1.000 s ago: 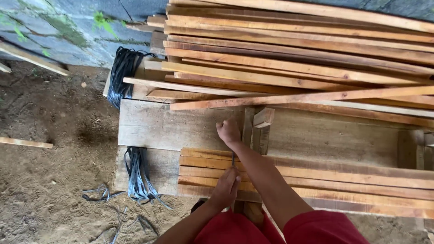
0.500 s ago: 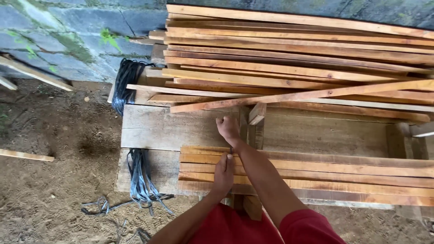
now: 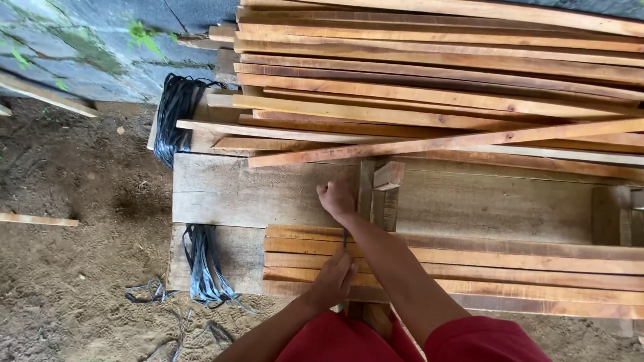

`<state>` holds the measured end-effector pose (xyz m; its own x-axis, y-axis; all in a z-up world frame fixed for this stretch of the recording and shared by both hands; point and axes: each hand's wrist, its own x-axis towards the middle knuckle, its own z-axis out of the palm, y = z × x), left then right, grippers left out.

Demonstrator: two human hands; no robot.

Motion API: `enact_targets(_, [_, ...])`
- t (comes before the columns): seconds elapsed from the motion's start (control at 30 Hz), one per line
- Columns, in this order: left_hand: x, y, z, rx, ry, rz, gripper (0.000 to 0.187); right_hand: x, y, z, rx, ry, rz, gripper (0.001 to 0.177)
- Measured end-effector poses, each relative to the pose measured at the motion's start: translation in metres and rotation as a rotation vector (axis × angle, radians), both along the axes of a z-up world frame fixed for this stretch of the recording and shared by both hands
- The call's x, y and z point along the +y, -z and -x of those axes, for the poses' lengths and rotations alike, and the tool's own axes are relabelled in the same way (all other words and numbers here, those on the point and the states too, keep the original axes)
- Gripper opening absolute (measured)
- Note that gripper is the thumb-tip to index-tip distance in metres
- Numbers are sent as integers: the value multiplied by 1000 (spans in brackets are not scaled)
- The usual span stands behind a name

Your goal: Organizing wooden planks into groups and securing them with plastic straps.

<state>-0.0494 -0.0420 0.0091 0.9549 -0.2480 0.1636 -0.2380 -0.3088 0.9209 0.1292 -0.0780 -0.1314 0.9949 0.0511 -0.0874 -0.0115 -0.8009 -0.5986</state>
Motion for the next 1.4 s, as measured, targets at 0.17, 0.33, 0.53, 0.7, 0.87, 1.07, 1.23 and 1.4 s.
enact_targets(0.17, [3,-9,-4,-20,10,48,30,-5,-2,-5,-1,54,-89,33])
enact_targets(0.33, [4,14,10,120,-25,98,9,-16,-8,-15,-199,-88,-155,49])
enact_targets(0.53, [38,32,-1,980,-18,762,38,-41,-108,-14,-67,95,-164,43])
enact_targets(0.7, [72,-59,-52,562,358,-228,47,-107,-152,26,235,85,-481,43])
enact_targets(0.87, [63,2,-108,361,75,-190,31,-132,-121,89,333,-15,-533,38])
enact_targets(1.07, [54,60,-128,397,-211,-16,39,-106,-192,125,157,-540,52,32])
enact_targets(1.23, [44,44,-119,468,-331,83,32,-99,-165,128,16,-750,321,38])
enact_targets(1.4, [42,-3,-92,280,-335,331,46,-99,-143,127,26,-706,335,44])
